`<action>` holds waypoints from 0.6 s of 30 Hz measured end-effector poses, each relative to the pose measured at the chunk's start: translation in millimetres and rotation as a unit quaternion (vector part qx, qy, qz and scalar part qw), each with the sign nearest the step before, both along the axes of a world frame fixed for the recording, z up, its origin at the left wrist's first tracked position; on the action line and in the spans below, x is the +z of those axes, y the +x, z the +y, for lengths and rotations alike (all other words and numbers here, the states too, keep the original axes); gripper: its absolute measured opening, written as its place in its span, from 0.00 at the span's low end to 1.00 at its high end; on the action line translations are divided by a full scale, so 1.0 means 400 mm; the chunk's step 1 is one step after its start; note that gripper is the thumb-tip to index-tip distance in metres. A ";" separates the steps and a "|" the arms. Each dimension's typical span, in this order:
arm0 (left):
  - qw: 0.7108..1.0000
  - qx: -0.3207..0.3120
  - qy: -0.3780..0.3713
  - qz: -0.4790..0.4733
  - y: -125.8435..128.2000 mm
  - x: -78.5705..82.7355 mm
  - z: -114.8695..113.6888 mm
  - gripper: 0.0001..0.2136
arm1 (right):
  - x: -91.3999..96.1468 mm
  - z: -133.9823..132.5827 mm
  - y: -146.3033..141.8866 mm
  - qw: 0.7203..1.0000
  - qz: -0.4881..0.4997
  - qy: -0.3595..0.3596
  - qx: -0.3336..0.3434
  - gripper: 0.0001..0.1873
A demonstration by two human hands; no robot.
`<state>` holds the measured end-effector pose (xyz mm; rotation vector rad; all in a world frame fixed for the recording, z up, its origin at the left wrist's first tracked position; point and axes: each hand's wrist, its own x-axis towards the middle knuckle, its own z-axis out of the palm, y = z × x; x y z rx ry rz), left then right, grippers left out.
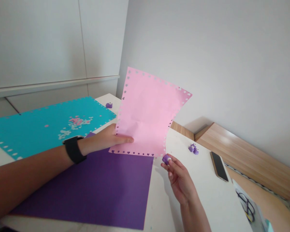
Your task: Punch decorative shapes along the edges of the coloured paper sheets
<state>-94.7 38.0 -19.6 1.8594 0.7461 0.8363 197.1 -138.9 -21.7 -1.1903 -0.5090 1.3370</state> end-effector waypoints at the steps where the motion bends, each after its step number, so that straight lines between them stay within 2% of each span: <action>1: 1.000 0.000 -0.002 0.001 0.000 -0.002 0.001 0.33 | -0.001 0.000 -0.001 1.000 0.011 -0.001 -0.002 0.18; 11: 1.000 0.005 -0.003 -0.008 0.004 -0.013 0.005 0.31 | -0.015 0.012 -0.021 0.995 0.064 0.066 -0.032 0.17; 14: 1.000 0.006 0.006 -0.008 0.005 -0.006 0.003 0.31 | -0.020 0.012 -0.021 0.996 0.037 0.073 -0.031 0.16; 18: 1.000 -0.002 0.013 -0.002 0.000 -0.008 0.007 0.33 | -0.027 0.010 -0.015 0.995 -0.060 0.072 -0.040 0.17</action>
